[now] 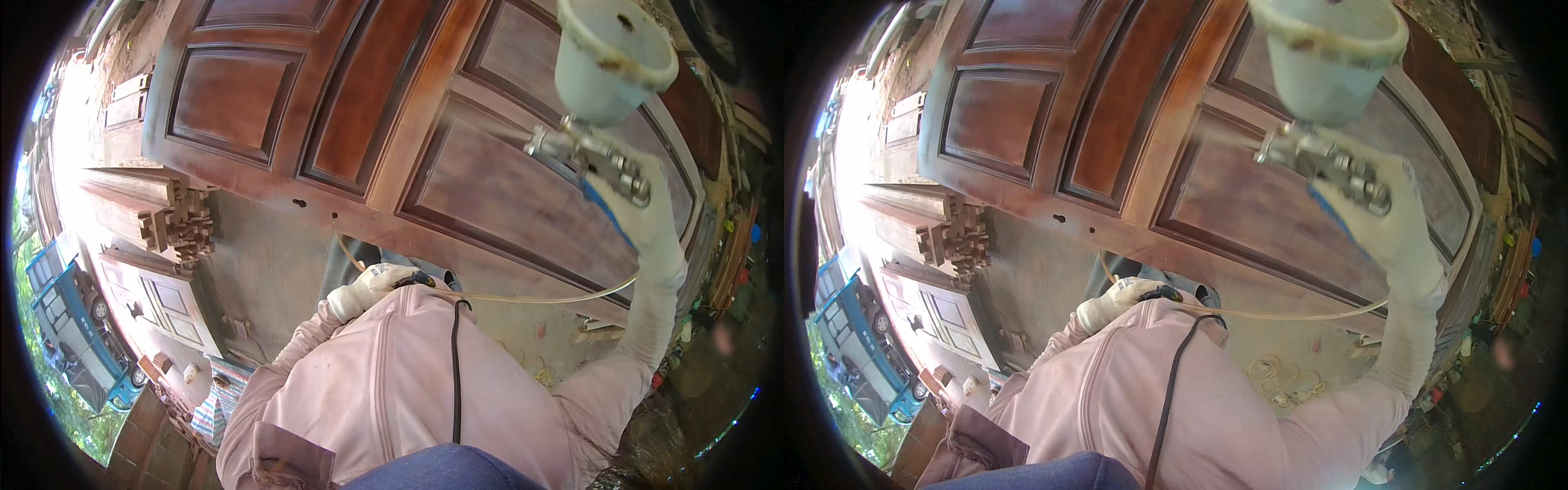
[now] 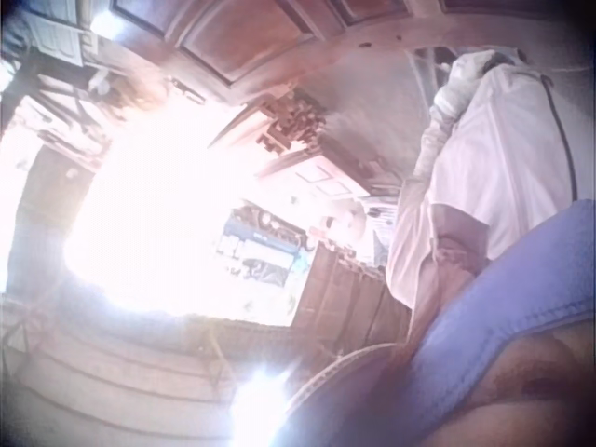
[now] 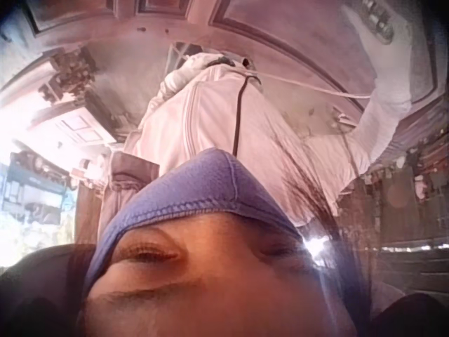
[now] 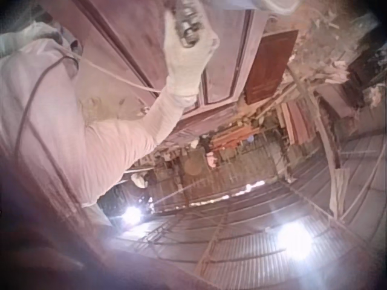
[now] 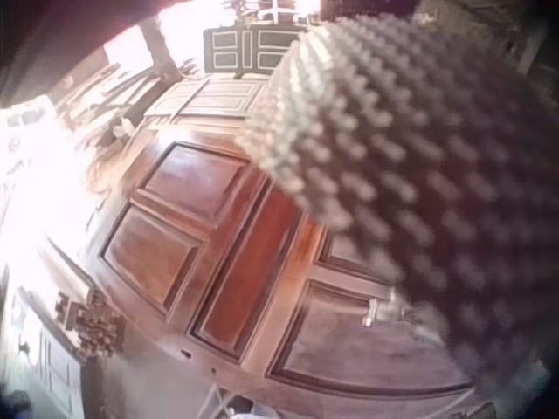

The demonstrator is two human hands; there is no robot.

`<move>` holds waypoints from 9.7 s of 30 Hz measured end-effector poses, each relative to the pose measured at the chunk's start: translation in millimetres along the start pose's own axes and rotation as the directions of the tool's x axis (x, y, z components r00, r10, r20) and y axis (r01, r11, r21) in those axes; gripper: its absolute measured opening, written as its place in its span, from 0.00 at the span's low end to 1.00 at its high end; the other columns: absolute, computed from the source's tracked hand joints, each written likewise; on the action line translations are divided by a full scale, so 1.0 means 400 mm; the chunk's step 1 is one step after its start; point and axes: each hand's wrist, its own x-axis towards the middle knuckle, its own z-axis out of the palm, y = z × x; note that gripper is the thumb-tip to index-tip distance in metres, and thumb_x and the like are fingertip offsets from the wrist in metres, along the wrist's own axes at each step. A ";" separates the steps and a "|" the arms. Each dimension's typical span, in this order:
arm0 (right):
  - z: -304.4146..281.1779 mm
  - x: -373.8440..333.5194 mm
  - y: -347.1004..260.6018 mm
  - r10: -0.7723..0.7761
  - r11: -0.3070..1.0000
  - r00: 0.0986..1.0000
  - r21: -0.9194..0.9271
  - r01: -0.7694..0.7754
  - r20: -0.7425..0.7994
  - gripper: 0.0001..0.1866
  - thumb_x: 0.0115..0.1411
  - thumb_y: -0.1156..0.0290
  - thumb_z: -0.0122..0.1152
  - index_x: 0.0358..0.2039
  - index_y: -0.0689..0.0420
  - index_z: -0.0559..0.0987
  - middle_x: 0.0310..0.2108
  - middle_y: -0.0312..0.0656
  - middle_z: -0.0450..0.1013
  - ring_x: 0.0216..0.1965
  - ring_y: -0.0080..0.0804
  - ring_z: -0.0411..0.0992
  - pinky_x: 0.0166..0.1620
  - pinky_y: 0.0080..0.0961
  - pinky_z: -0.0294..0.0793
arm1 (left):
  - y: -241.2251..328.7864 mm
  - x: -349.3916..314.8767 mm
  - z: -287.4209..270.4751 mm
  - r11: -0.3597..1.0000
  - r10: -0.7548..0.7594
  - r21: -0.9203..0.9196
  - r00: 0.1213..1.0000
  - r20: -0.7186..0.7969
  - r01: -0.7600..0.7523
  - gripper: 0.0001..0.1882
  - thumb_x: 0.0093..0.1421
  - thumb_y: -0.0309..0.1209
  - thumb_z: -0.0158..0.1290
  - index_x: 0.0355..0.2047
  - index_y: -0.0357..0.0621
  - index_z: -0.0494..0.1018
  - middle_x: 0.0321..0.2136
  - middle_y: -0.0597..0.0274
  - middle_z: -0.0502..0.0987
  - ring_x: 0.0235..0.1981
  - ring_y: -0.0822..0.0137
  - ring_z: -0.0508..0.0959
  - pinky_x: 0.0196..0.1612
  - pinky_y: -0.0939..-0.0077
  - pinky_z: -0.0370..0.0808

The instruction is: The person prepares a spray gun by pouring liquid into its container, then sprays a reddish-brown finish onto a wooden door laid flat on supports. The person moves the spray gun in steady passes across the door surface to apply the finish.

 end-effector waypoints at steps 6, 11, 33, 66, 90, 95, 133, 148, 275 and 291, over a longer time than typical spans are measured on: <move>0.051 -0.048 -0.010 0.034 0.993 0.941 0.095 -0.069 0.336 0.24 0.54 0.81 0.64 0.54 0.64 0.75 0.48 0.45 0.78 0.48 0.26 0.76 0.51 0.23 0.73 | 0.011 0.019 0.013 1.000 -0.005 0.016 1.000 -0.004 0.005 0.16 0.63 0.37 0.53 0.48 0.43 0.75 0.42 0.48 0.79 0.44 0.49 0.78 0.46 0.63 0.74; 0.074 -0.019 0.009 0.131 0.971 0.929 0.146 -0.192 0.345 0.24 0.56 0.80 0.62 0.55 0.63 0.74 0.48 0.45 0.78 0.47 0.25 0.76 0.51 0.21 0.73 | 0.023 0.036 0.021 0.999 -0.009 0.032 1.000 -0.004 0.009 0.17 0.63 0.37 0.53 0.48 0.43 0.75 0.42 0.49 0.79 0.44 0.49 0.78 0.46 0.63 0.74; -0.194 0.339 0.187 -0.211 0.926 0.862 -0.377 0.026 -0.461 0.20 0.60 0.65 0.64 0.50 0.61 0.79 0.37 0.35 0.79 0.36 0.18 0.74 0.41 0.20 0.73 | 0.042 0.090 0.020 0.998 -0.050 0.033 0.998 0.032 0.049 0.18 0.63 0.37 0.53 0.50 0.43 0.74 0.43 0.49 0.79 0.46 0.50 0.78 0.48 0.64 0.74; 0.192 -0.183 -0.002 0.128 0.991 0.990 -0.020 -0.129 -0.067 0.22 0.58 0.77 0.63 0.55 0.60 0.76 0.42 0.36 0.80 0.39 0.19 0.74 0.42 0.18 0.73 | -0.075 -0.123 0.079 0.979 0.108 0.167 0.992 0.069 -0.118 0.18 0.60 0.34 0.54 0.48 0.36 0.73 0.42 0.46 0.79 0.44 0.48 0.78 0.47 0.63 0.74; 0.594 -0.586 0.002 0.191 0.964 0.952 0.230 -0.136 -0.240 0.14 0.62 0.72 0.62 0.47 0.62 0.79 0.35 0.38 0.79 0.33 0.21 0.76 0.37 0.18 0.74 | -0.230 -0.422 0.281 0.975 -0.034 0.219 0.999 -0.017 0.037 0.16 0.56 0.35 0.60 0.45 0.47 0.79 0.38 0.57 0.82 0.39 0.63 0.82 0.44 0.72 0.76; 0.607 -0.712 0.081 0.324 0.927 0.857 0.316 -0.202 -0.402 0.12 0.61 0.72 0.62 0.44 0.64 0.79 0.32 0.35 0.78 0.30 0.19 0.74 0.33 0.18 0.72 | -0.321 -0.423 0.361 0.934 -0.010 0.356 0.998 -0.069 0.033 0.15 0.56 0.34 0.59 0.45 0.48 0.79 0.38 0.58 0.82 0.38 0.62 0.81 0.44 0.72 0.76; 1.520 0.163 -0.728 -0.021 0.948 0.924 0.285 0.139 -0.381 0.16 0.59 0.64 0.64 0.49 0.48 0.82 0.31 0.35 0.80 0.22 0.20 0.75 0.28 0.20 0.77 | -0.664 -1.326 -0.210 0.919 0.203 0.395 0.869 -0.451 -0.009 0.14 0.50 0.34 0.61 0.38 0.46 0.80 0.34 0.54 0.81 0.40 0.51 0.78 0.45 0.59 0.73; 1.567 0.075 -0.621 0.022 0.881 0.903 0.435 0.186 -0.429 0.18 0.59 0.65 0.64 0.50 0.53 0.81 0.33 0.34 0.79 0.27 0.18 0.75 0.31 0.19 0.75 | -0.689 -1.343 -0.219 0.992 -0.026 0.104 0.904 -0.427 0.078 0.13 0.54 0.31 0.59 0.40 0.41 0.79 0.33 0.53 0.82 0.36 0.61 0.82 0.40 0.69 0.77; 0.911 1.297 -0.938 -0.179 0.959 0.968 -0.253 0.132 -0.174 0.21 0.59 0.65 0.65 0.53 0.55 0.77 0.40 0.38 0.80 0.42 0.24 0.77 0.43 0.27 0.75 | -0.022 -0.821 -1.294 0.978 0.105 -0.167 0.985 -0.140 -0.128 0.17 0.67 0.35 0.53 0.50 0.36 0.74 0.31 0.56 0.80 0.28 0.71 0.76 0.32 0.73 0.73; 0.811 1.362 -0.859 -0.314 0.874 0.853 -0.479 0.089 -0.416 0.20 0.59 0.63 0.64 0.49 0.59 0.79 0.41 0.44 0.80 0.42 0.32 0.78 0.45 0.29 0.75 | -0.037 -0.761 -1.256 0.972 0.142 -0.168 0.982 -0.123 -0.162 0.19 0.66 0.36 0.53 0.51 0.36 0.72 0.33 0.55 0.80 0.33 0.69 0.78 0.37 0.71 0.74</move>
